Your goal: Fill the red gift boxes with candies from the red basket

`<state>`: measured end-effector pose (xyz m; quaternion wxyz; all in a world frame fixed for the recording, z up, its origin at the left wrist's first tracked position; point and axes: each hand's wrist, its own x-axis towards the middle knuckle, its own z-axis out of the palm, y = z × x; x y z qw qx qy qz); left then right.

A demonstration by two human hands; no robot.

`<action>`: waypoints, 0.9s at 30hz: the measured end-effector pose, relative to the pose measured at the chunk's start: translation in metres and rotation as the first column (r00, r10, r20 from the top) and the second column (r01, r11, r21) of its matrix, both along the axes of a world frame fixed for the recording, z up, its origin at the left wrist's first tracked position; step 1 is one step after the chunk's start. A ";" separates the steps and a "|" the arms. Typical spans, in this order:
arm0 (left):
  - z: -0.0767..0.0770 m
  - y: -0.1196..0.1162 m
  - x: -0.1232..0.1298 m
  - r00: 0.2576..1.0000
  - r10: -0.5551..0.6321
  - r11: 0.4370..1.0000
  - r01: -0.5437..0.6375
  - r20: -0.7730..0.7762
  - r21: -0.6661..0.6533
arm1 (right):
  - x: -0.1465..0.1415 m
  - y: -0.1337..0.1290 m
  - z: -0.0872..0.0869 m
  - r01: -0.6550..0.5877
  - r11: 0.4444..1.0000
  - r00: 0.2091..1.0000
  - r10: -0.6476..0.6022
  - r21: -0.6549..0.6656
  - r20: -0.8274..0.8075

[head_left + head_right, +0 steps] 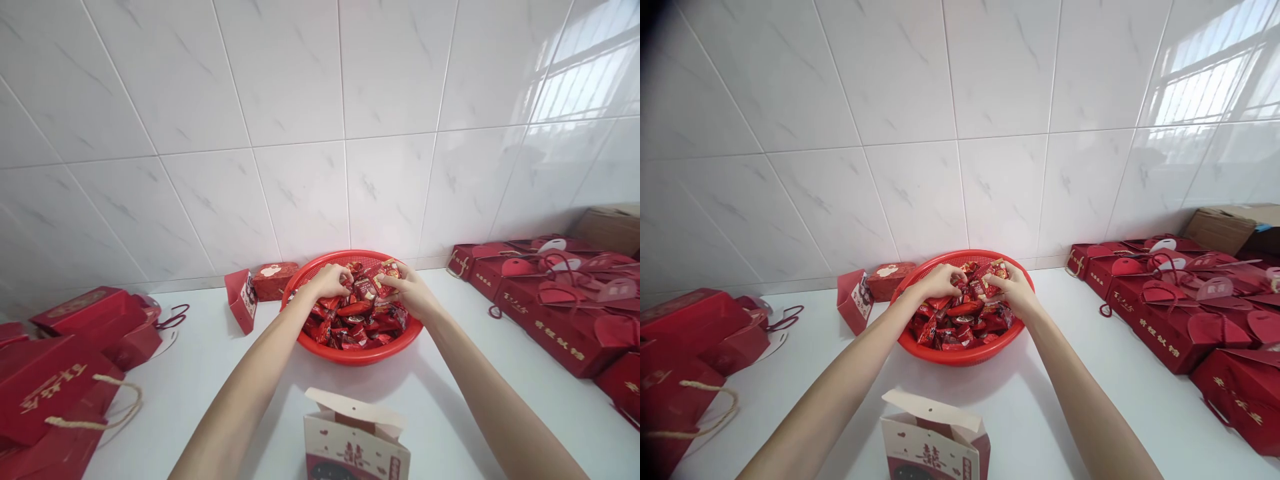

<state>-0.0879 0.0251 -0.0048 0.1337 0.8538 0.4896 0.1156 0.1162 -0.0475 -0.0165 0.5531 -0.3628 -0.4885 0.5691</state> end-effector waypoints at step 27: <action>-0.003 0.008 -0.005 0.829 0.156 0.985 -0.169 0.537 -0.026 | -0.003 0.002 0.004 0.120 0.991 0.984 -0.127 -0.067 -0.124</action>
